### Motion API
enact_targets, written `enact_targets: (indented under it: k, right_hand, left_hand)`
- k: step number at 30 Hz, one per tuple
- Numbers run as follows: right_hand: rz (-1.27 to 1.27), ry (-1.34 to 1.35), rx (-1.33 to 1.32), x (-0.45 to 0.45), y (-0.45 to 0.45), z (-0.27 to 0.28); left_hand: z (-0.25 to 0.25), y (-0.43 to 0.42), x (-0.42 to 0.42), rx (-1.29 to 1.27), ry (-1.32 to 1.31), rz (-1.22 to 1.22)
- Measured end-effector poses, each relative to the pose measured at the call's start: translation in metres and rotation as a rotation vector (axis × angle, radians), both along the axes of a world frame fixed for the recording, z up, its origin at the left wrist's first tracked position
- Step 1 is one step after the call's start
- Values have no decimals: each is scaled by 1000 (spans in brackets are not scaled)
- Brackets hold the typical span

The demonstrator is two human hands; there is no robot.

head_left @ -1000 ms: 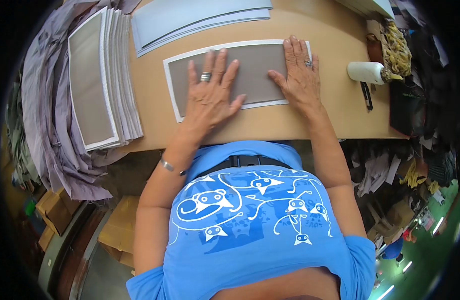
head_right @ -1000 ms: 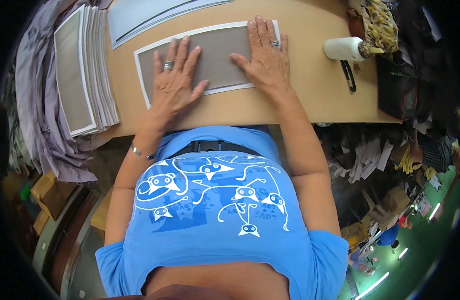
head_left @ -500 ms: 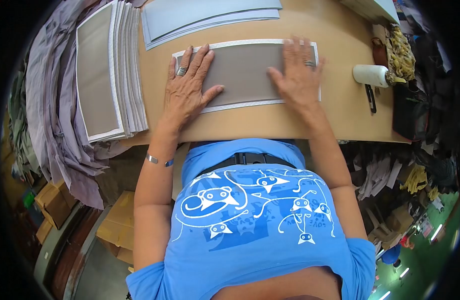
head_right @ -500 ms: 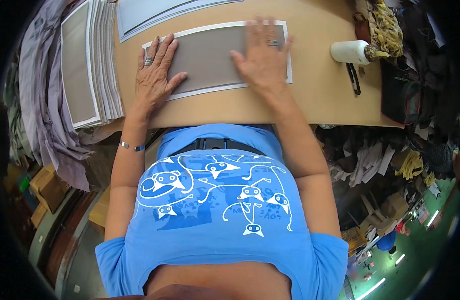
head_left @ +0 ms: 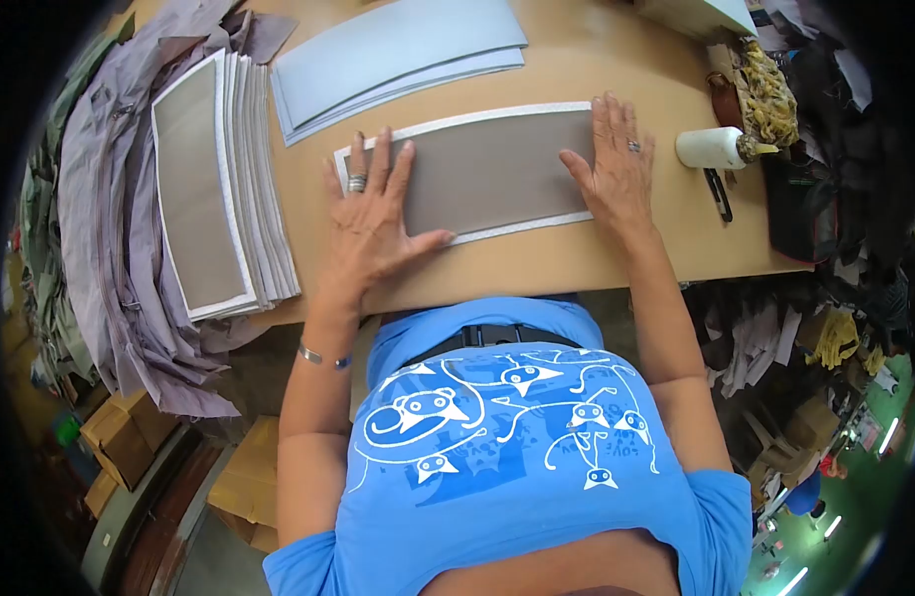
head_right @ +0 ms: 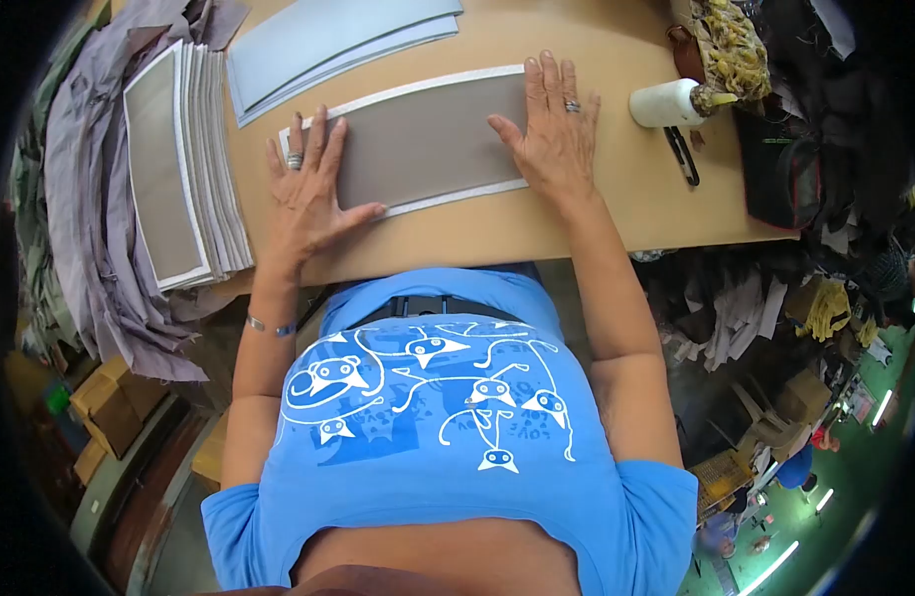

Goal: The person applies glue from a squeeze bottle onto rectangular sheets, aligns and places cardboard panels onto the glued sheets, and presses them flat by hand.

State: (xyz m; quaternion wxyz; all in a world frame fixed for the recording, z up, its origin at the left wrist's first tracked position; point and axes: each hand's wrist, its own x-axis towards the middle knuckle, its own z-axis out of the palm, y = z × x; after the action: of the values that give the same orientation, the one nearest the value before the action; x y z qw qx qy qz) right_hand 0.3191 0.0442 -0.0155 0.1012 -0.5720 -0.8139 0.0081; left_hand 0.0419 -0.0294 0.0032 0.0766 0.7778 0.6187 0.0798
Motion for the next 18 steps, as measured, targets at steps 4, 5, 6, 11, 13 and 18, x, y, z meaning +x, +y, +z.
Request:
enact_targets:
  k: [4,5,6,11,13,18]
  right_hand:
    - [8,16,-67,-4,-4,-16]
    - [5,26,-108,-4,-3,-15]
    - [-2,38,-140,-4,0,-11]
    - [-42,-19,-135,4,-3,-16]
    - [-41,-21,-136,5,-1,-15]
    - [-46,121,-170,9,-1,-15]
  left_hand:
    - [-11,-2,21,-8,-5,-21]
    - [-16,0,22,-30,30,-19]
    - [-13,0,22,-30,23,-28]
    - [-18,-4,18,11,18,11]
    - [-14,7,20,32,35,8]
    - [-2,37,40,23,-99,-25]
